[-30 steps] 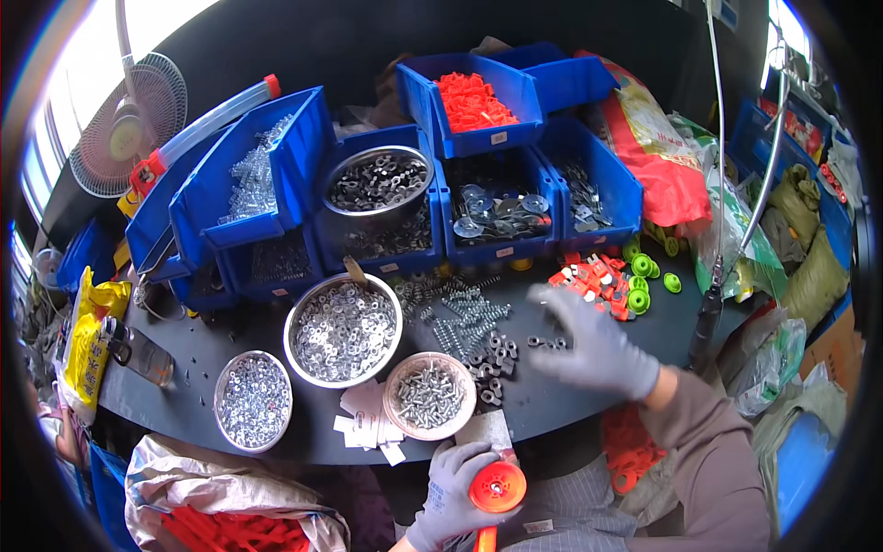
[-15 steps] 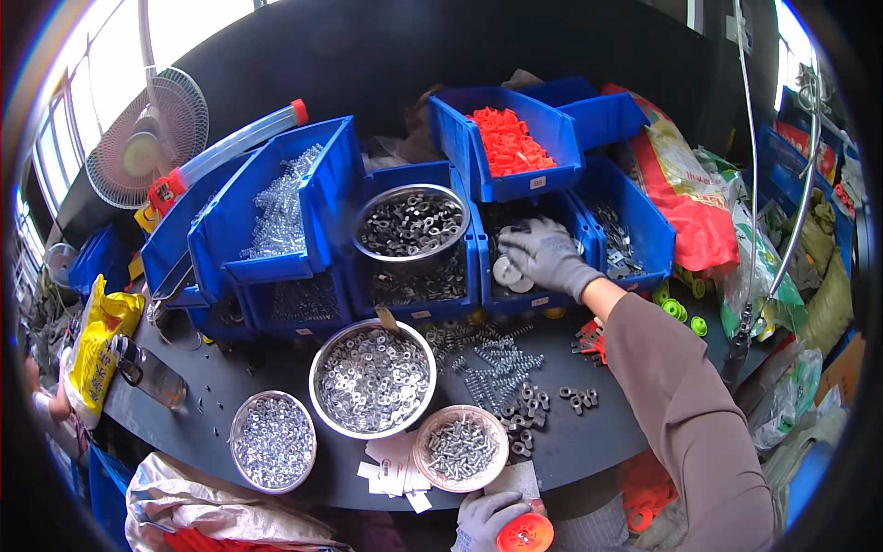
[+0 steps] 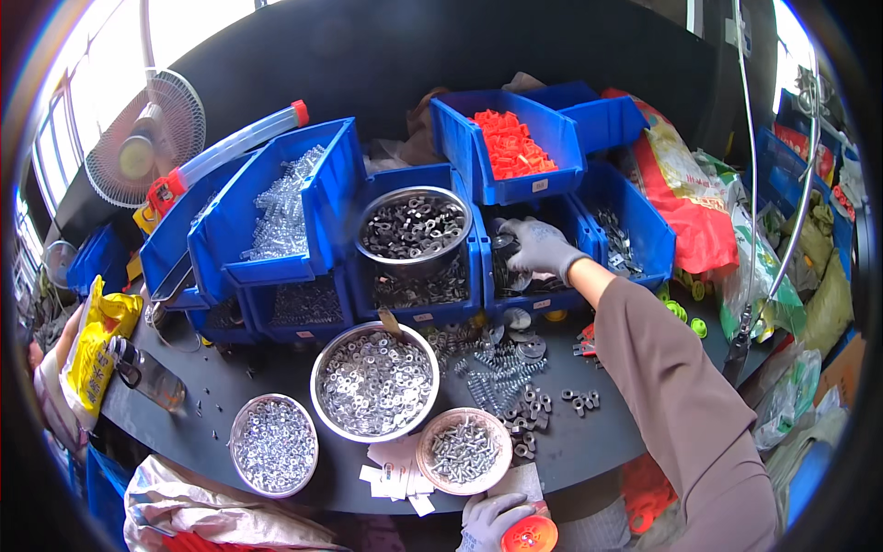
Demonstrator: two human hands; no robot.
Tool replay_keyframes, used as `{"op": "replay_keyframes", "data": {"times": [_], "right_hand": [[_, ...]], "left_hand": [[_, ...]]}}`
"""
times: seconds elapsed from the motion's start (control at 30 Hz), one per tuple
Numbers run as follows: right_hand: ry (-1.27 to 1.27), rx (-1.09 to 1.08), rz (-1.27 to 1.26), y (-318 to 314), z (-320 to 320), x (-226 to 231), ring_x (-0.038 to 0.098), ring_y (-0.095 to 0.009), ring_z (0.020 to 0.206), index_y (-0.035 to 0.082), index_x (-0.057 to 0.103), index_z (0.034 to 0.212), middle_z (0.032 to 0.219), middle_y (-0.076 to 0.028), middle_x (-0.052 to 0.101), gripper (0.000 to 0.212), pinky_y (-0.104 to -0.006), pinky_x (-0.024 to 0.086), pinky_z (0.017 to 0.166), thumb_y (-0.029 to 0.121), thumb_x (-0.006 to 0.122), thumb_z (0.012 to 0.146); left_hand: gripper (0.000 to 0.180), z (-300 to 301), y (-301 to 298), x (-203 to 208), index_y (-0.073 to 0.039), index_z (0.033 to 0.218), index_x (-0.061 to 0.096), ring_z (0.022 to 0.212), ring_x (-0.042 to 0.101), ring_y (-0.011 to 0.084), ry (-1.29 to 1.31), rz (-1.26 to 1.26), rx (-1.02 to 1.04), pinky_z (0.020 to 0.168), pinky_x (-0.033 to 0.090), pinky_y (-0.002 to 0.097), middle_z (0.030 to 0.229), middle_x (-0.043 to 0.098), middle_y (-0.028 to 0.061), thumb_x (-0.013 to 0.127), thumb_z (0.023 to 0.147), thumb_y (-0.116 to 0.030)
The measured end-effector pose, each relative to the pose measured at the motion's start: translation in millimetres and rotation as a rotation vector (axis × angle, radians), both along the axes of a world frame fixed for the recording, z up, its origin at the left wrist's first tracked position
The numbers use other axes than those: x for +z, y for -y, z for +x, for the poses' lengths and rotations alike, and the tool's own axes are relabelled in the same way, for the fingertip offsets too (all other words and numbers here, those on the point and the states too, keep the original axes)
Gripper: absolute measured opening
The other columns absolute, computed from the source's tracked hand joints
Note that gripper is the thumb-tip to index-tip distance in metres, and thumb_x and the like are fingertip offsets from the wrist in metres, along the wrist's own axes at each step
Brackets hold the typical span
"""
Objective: The person assembles a plastic trigger mechanism and attaches it to a translucent tube using an electric screwdriver, securing it with screws and washers.
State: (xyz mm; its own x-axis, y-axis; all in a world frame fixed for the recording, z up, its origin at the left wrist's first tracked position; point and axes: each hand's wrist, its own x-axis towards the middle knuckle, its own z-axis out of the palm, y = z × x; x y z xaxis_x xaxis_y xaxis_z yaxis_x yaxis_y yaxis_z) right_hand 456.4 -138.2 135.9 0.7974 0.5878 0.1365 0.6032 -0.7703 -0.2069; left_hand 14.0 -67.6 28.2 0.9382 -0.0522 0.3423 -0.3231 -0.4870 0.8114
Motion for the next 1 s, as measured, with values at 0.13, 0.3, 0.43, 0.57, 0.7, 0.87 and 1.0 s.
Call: {"op": "replay_keyframes", "data": {"times": [0.13, 0.3, 0.43, 0.57, 0.7, 0.87, 1.0], "right_hand": [[-0.033, 0.003, 0.098, -9, 4, -4, 0.062, -0.034, 0.111, 0.008, 0.058, 0.125, 0.117, -0.02, 0.066, 0.058, -0.0438, 0.049, 0.093, 0.024, 0.068, 0.07], [0.315, -0.003, 0.419, 0, 7, -27, 0.063, -0.038, 0.1, 0.006, 0.06, 0.112, 0.107, -0.02, 0.065, 0.04, -0.0463, 0.051, 0.086, 0.026, 0.067, 0.078], [0.53, 0.078, 0.559, 3, 0, -29, 0.065, -0.037, 0.087, 0.008, 0.059, 0.106, 0.098, -0.018, 0.064, 0.03, -0.0455, 0.053, 0.076, 0.022, 0.068, 0.081], [0.745, 0.038, 0.689, 32, -8, -5, 0.063, -0.035, 0.071, 0.009, 0.057, 0.1, 0.084, -0.014, 0.06, 0.023, -0.0435, 0.049, 0.062, 0.015, 0.069, 0.081], [0.772, 0.024, 0.877, 59, -28, 10, 0.064, -0.035, 0.075, 0.007, 0.059, 0.102, 0.086, -0.013, 0.063, 0.023, -0.0415, 0.051, 0.065, 0.014, 0.07, 0.082], [0.469, -0.035, 1.017, 135, -119, -34, 0.067, -0.025, 0.081, 0.001, 0.058, 0.102, 0.089, -0.014, 0.066, 0.024, -0.0343, 0.052, 0.072, 0.009, 0.073, 0.084], [0.078, -0.249, 0.936, 226, -196, -122, 0.065, -0.014, 0.087, 0.0, 0.061, 0.105, 0.094, -0.01, 0.067, 0.026, -0.0308, 0.052, 0.077, 0.01, 0.072, 0.083]], "left_hand": [[0.078, -3, 3, -4, -0.011, 0.119, 0.061, 0.118, 0.051, 0.0346, 0.001, 0.02, 0.032, 0.105, 0.033, 0.0523, 0.123, 0.057, 0.0149, 0.089, 0.051, -0.037], [0.076, -3, 7, -3, -0.01, 0.115, 0.063, 0.115, 0.053, 0.0342, 0.032, 0.035, 0.049, 0.102, 0.036, 0.0508, 0.121, 0.059, 0.0156, 0.089, 0.05, -0.036], [0.076, -6, 8, -3, -0.009, 0.116, 0.062, 0.114, 0.054, 0.0347, 0.043, 0.049, 0.044, 0.102, 0.036, 0.0501, 0.12, 0.059, 0.0157, 0.089, 0.05, -0.036], [0.076, -4, 8, -2, -0.008, 0.115, 0.062, 0.111, 0.055, 0.0353, 0.069, 0.032, 0.022, 0.101, 0.038, 0.0496, 0.119, 0.059, 0.0159, 0.089, 0.049, -0.035], [0.075, -1, 10, -9, -0.009, 0.115, 0.062, 0.11, 0.056, 0.0351, 0.061, 0.019, 0.063, 0.101, 0.038, 0.0494, 0.118, 0.059, 0.0159, 0.089, 0.05, -0.035], [0.076, -5, 5, -11, -0.008, 0.115, 0.061, 0.111, 0.055, 0.0359, 0.045, -0.038, 0.069, 0.102, 0.037, 0.0498, 0.119, 0.059, 0.0164, 0.09, 0.051, -0.035], [0.079, 10, 7, -16, -0.012, 0.113, 0.057, 0.104, 0.057, 0.0283, 0.132, 0.099, 0.019, 0.098, 0.035, 0.0494, 0.114, 0.059, 0.0081, 0.092, 0.048, -0.04]]}}
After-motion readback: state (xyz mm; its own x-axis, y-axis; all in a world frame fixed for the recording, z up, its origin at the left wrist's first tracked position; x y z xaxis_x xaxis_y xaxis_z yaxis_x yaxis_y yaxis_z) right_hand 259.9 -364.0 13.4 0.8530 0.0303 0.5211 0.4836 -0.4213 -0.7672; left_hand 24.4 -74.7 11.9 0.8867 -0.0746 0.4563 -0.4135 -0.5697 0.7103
